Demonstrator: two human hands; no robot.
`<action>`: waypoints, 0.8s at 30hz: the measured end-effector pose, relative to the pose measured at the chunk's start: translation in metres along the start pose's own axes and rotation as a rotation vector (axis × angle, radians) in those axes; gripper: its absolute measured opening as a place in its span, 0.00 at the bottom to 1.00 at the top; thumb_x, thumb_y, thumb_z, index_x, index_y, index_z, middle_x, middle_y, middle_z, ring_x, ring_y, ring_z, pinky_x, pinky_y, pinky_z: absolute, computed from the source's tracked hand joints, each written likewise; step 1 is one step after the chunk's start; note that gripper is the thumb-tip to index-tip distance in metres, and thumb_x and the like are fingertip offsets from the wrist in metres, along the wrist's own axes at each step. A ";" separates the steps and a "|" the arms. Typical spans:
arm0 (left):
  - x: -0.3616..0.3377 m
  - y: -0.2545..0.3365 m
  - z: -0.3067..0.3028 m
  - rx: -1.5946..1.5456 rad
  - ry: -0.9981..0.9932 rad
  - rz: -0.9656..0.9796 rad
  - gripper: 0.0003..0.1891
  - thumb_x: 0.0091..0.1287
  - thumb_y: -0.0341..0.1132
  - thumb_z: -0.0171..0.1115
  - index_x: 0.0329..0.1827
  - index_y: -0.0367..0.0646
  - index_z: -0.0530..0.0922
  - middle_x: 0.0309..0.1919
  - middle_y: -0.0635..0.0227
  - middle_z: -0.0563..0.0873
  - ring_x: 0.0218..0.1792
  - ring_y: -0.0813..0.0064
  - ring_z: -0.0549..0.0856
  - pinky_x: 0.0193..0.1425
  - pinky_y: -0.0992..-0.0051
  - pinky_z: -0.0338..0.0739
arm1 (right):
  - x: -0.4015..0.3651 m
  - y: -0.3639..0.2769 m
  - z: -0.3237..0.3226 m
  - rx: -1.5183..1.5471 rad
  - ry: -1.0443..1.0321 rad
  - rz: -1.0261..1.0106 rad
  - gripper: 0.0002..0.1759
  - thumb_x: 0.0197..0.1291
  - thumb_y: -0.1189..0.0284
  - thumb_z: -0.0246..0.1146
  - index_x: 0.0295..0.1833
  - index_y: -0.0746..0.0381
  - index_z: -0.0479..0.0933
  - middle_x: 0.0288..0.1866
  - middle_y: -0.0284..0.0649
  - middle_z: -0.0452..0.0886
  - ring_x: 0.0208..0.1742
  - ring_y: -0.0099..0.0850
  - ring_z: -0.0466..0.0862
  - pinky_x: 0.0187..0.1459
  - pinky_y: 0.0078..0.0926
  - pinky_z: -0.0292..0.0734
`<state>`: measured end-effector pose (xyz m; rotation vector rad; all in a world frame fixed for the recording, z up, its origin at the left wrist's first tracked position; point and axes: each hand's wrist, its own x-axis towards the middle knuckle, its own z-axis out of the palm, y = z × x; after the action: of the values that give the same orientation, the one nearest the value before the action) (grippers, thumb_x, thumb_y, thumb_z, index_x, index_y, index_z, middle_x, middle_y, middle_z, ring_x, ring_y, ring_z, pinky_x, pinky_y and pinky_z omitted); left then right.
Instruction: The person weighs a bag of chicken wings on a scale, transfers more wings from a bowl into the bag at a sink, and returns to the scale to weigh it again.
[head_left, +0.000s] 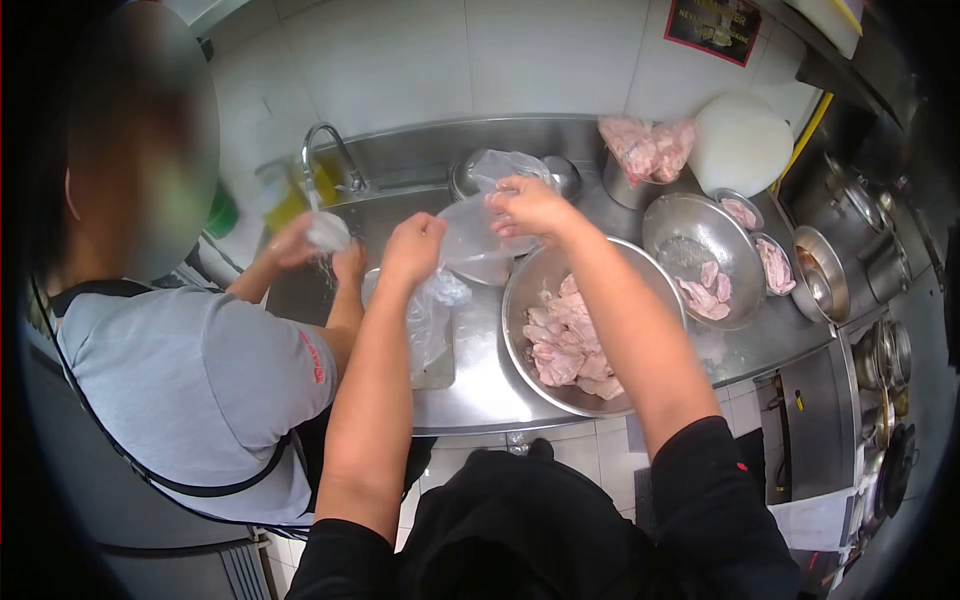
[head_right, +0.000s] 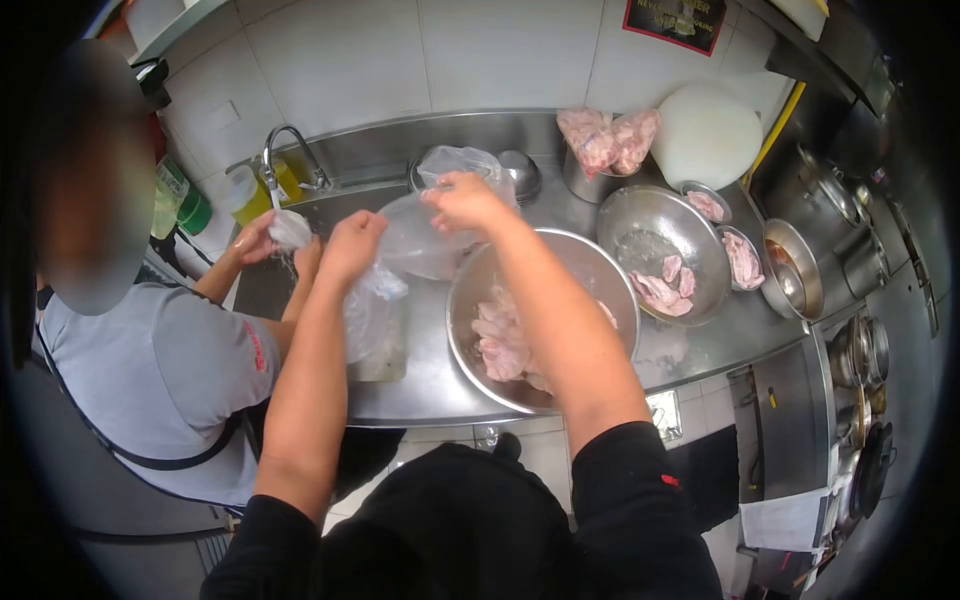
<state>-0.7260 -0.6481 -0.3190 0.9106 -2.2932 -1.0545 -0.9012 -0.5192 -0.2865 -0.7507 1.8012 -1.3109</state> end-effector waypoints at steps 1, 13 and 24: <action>0.000 -0.006 0.007 -0.039 -0.018 -0.026 0.16 0.70 0.43 0.57 0.43 0.36 0.82 0.33 0.57 0.84 0.36 0.63 0.82 0.42 0.68 0.75 | -0.006 0.001 -0.011 -0.024 0.006 -0.049 0.30 0.61 0.66 0.66 0.65 0.67 0.68 0.49 0.50 0.82 0.39 0.33 0.86 0.40 0.29 0.82; -0.028 -0.022 0.029 -0.298 -0.070 -0.161 0.16 0.71 0.43 0.55 0.38 0.36 0.80 0.24 0.68 0.78 0.26 0.76 0.74 0.32 0.72 0.70 | -0.056 0.131 -0.059 -1.254 -0.055 -0.104 0.14 0.58 0.70 0.63 0.50 0.60 0.83 0.54 0.50 0.81 0.54 0.45 0.83 0.56 0.42 0.77; -0.046 -0.028 0.018 -0.257 -0.107 -0.218 0.18 0.72 0.46 0.55 0.38 0.37 0.79 0.23 0.69 0.77 0.25 0.76 0.73 0.33 0.72 0.70 | -0.023 0.164 -0.073 -1.199 -0.047 0.028 0.21 0.54 0.70 0.64 0.55 0.59 0.80 0.56 0.52 0.80 0.57 0.48 0.81 0.59 0.43 0.75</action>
<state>-0.6961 -0.6195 -0.3578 1.0348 -2.1098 -1.4850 -0.9547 -0.4155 -0.4247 -1.3115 2.4642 -0.0402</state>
